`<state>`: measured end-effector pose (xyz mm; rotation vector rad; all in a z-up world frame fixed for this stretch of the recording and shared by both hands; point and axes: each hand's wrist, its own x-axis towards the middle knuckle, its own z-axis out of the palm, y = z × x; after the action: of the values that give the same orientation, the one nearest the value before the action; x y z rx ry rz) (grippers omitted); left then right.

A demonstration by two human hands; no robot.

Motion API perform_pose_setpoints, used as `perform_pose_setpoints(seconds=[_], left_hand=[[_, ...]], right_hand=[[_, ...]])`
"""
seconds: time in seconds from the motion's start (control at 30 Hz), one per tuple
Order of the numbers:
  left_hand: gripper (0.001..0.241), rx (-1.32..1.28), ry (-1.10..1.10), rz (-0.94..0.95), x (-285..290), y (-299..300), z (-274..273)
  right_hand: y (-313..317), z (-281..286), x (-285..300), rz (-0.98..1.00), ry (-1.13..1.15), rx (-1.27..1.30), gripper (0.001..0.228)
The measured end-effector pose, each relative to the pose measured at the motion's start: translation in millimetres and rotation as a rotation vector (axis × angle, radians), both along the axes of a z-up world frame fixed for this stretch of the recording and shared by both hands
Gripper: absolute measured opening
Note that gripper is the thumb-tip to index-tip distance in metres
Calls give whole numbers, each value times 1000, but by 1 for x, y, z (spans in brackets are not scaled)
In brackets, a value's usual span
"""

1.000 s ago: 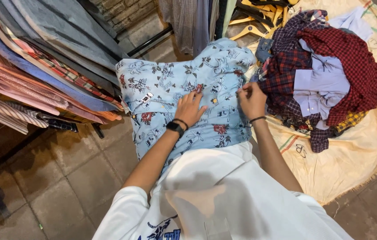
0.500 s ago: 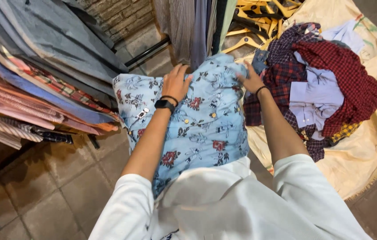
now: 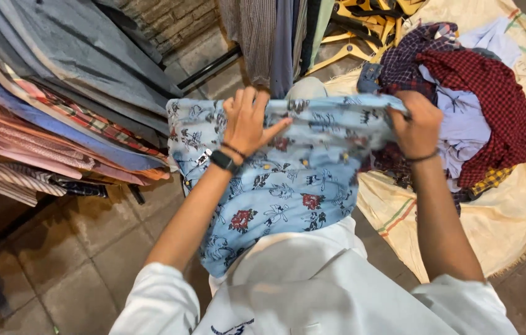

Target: The person folds a light blue patterned shirt and places it on a clothing rack. They then pick up a red and black checkered shirt, fold it by hand, and place it on the rack as well.

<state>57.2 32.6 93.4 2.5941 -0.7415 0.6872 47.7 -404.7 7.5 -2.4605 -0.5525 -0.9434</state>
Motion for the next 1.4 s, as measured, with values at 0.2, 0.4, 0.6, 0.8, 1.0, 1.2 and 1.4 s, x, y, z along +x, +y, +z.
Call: perform_pose_setpoints(seconds=[0.2,0.4,0.6,0.8,1.0,1.2,1.4], left_hand=[[62,-78,-47,239,6,-12,9],[68,15,380,246,20,-36,10],[82,98,744,-275,-73,-51,-47],[54,101,574,-216,-91,-52,-98],[33,162,257,-289,-68,-88,-109],[25,142,115,-276,-44,-143,-140],[23,206,330,-293,-46,-129,-109]], right_hand=[[39,114,12,-81,-203,-204,59],[73,93,53,-318,467,20,46],[145,-16,-52,119,490,24,59],[148,-15,-121,-30,625,279,53],[119,-40,-130,-175,512,290,31],[123,-19,-145,-42,428,321,22],[129,-40,-162,-96,463,294,30]])
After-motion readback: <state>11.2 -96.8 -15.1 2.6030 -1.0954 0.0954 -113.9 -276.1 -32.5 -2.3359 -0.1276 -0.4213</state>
